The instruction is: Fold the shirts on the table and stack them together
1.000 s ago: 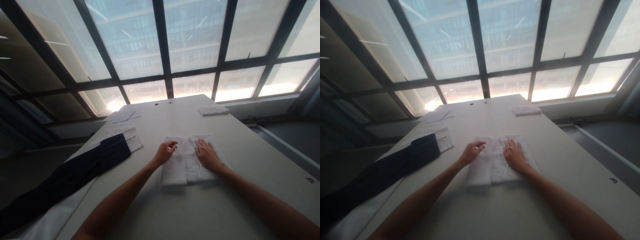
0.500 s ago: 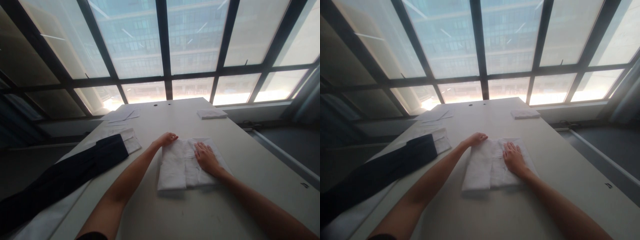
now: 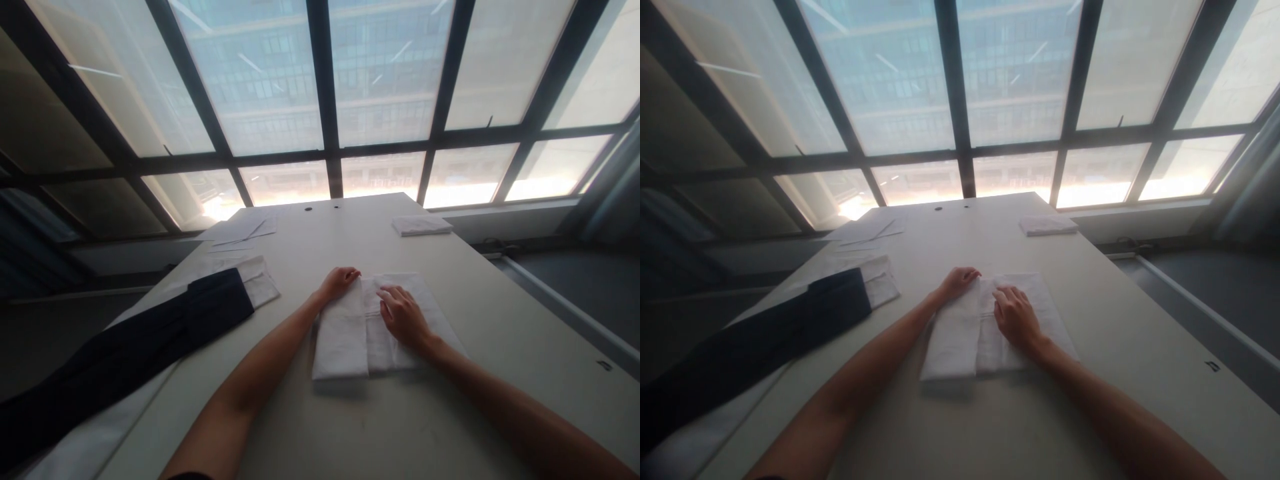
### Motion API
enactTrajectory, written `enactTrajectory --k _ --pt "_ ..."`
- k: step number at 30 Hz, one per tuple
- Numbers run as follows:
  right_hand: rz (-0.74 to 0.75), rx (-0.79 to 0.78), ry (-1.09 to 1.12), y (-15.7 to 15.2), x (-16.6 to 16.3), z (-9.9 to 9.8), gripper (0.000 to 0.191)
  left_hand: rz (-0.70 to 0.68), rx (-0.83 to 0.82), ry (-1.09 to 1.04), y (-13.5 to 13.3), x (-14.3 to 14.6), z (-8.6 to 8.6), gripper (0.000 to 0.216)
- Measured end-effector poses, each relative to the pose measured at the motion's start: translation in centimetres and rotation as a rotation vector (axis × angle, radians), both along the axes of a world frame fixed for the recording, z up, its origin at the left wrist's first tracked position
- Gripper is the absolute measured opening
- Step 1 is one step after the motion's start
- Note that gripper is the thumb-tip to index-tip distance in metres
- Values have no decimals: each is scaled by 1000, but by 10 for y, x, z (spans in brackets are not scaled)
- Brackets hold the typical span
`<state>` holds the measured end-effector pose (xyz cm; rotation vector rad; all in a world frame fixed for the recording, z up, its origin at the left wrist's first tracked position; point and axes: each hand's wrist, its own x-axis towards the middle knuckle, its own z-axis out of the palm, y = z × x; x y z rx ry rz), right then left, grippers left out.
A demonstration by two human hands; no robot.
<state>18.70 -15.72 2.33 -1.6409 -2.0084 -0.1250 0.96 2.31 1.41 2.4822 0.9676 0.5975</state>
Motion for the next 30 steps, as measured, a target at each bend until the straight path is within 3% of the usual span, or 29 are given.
enactTrajectory --k 5,10,13,17,23,30 --pt "83 -17 51 -4 -8 2 30 51 31 -17 -8 -2 5 37" --pt "-138 -25 77 0 -1 -13 37 107 265 56 -43 -6 15 39" --pt "-209 -79 19 5 1 -21 46 197 244 194 -78 -6 7 56" --pt "-191 -174 -63 8 3 -30 54 205 136 346 -110 -5 -11 76" --pt "-107 -197 -91 11 20 -35 58 182 133 346 -118 3 -15 73" --pt "300 -259 -107 32 60 -23 63 166 2 341 -162 15 -16 83"
